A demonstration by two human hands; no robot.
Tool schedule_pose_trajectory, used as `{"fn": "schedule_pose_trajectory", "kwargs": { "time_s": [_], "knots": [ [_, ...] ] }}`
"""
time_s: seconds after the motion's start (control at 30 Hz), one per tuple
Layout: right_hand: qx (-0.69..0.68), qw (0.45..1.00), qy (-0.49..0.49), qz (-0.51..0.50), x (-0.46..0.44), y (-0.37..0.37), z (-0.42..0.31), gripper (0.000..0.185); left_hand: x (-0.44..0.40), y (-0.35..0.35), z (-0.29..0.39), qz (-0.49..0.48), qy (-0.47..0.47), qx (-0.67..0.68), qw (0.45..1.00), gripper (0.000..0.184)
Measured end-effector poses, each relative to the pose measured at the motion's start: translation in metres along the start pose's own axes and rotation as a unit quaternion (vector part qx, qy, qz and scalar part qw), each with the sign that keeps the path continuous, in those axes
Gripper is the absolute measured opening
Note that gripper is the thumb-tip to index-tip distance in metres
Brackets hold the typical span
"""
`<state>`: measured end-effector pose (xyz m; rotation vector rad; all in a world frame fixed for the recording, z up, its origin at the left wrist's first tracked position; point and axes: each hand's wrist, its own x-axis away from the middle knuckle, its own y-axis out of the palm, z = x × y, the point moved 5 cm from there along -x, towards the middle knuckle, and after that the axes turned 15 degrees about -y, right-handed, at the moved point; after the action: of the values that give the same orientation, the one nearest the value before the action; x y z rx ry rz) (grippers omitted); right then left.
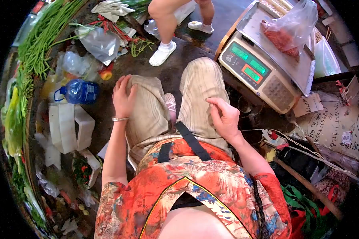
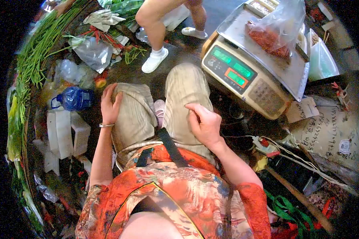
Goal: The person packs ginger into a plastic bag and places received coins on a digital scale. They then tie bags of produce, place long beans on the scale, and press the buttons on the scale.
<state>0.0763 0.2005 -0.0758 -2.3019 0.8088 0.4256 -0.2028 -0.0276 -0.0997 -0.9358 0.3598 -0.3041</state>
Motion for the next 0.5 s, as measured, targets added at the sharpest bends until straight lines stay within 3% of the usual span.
{"fn": "schedule_pose_trajectory", "kwargs": {
  "time_s": [0.5],
  "knots": [
    [-0.017,1.000,-0.026,0.000,-0.001,-0.002,0.000,0.017,0.027,-0.040,0.002,0.031,-0.076,-0.109,0.991,0.048]
  ]
}}
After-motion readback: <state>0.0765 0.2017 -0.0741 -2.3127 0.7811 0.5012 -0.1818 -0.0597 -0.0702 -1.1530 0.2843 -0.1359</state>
